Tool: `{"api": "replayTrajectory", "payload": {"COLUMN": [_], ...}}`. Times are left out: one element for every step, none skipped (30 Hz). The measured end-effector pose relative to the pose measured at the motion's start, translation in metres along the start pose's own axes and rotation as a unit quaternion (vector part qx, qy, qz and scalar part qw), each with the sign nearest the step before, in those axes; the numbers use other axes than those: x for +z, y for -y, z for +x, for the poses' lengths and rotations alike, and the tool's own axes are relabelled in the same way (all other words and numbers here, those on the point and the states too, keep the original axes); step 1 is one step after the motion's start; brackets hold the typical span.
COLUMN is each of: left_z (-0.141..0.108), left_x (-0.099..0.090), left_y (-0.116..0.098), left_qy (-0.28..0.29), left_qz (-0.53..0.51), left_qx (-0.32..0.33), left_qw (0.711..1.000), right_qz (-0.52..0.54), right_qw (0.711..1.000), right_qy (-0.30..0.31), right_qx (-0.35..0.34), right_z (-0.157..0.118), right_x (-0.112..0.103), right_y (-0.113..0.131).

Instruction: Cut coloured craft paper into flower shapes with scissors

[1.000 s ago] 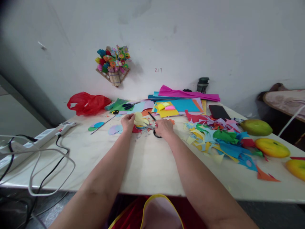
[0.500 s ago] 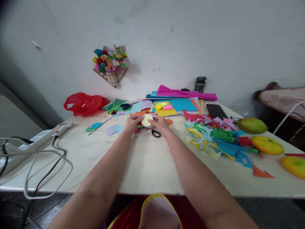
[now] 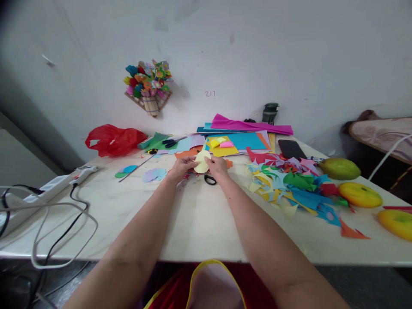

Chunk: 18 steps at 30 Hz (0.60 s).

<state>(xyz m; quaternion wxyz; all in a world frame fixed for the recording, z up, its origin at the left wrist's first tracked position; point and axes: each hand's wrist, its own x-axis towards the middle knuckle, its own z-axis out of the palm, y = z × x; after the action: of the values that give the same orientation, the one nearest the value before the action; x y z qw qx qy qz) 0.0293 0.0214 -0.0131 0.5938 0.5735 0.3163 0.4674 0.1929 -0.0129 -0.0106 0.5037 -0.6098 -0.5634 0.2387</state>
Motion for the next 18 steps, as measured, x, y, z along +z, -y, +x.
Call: {"api": "replayTrajectory", "payload": {"left_z": [0.0,0.0,0.0,0.0,0.0,0.0,0.0,0.0,0.001,0.001,0.0,0.0,0.0,0.0,0.0,0.0,0.0,0.0], "left_x": [0.0,0.001,0.001,0.0,0.0,0.0,0.0,-0.001,-0.001,-0.001,-0.001,0.0,0.0,0.0,0.0,0.001,0.001,0.001], "left_y": [0.0,-0.001,-0.001,-0.001,-0.001,-0.001,-0.001,-0.001,-0.001,-0.001,-0.001,0.0,0.0,0.0,0.0,0.001,0.001,0.002], "left_qy": [-0.004,-0.012,-0.021,-0.032,-0.042,-0.052,-0.06,-0.067,-0.072,-0.074,-0.072,-0.066,-0.058,-0.048,-0.039,-0.033,-0.03,-0.03], "left_qz": [0.002,0.006,0.011,0.017,0.023,0.029,0.033,0.035,0.034,0.031,0.026,0.021,0.015,0.008,0.002,-0.003,-0.009,-0.013], "left_qx": [0.001,0.003,0.005,0.008,0.011,0.013,0.015,0.015,0.015,0.014,0.014,0.013,0.013,0.013,0.014,0.014,0.015,0.015], "left_qw": [1.0,1.0,1.0,0.999,0.999,0.998,0.998,0.997,0.997,0.997,0.997,0.997,0.998,0.999,0.999,0.999,0.999,0.999], "right_qz": [0.003,0.007,0.012,0.019,0.028,0.04,0.054,0.067,0.08,0.088,0.09,0.086,0.073,0.056,0.036,0.017,-0.001,-0.017], "right_qw": [1.0,1.0,1.0,1.0,0.999,0.999,0.998,0.997,0.995,0.994,0.994,0.994,0.995,0.997,0.998,0.999,0.999,0.999], "right_qy": [-0.001,-0.005,-0.011,-0.017,-0.022,-0.025,-0.029,-0.033,-0.036,-0.038,-0.038,-0.036,-0.033,-0.03,-0.028,-0.027,-0.026,-0.026], "right_qx": [-0.002,-0.002,-0.001,0.001,0.006,0.013,0.022,0.032,0.041,0.049,0.055,0.057,0.055,0.049,0.043,0.036,0.028,0.021], "right_z": [0.001,0.001,0.002,0.003,0.003,0.003,0.003,0.002,0.001,0.0,-0.001,-0.001,-0.002,-0.002,-0.002,-0.002,-0.002,-0.002], "right_x": [0.0,0.001,0.001,0.0,0.0,-0.001,-0.001,-0.002,-0.003,-0.004,-0.004,-0.005,-0.005,-0.004,-0.004,-0.003,-0.002,-0.002], "right_y": [-0.001,-0.002,-0.003,-0.003,-0.003,-0.002,-0.001,0.001,0.002,0.004,0.006,0.007,0.008,0.008,0.008,0.007,0.006,0.005]}}
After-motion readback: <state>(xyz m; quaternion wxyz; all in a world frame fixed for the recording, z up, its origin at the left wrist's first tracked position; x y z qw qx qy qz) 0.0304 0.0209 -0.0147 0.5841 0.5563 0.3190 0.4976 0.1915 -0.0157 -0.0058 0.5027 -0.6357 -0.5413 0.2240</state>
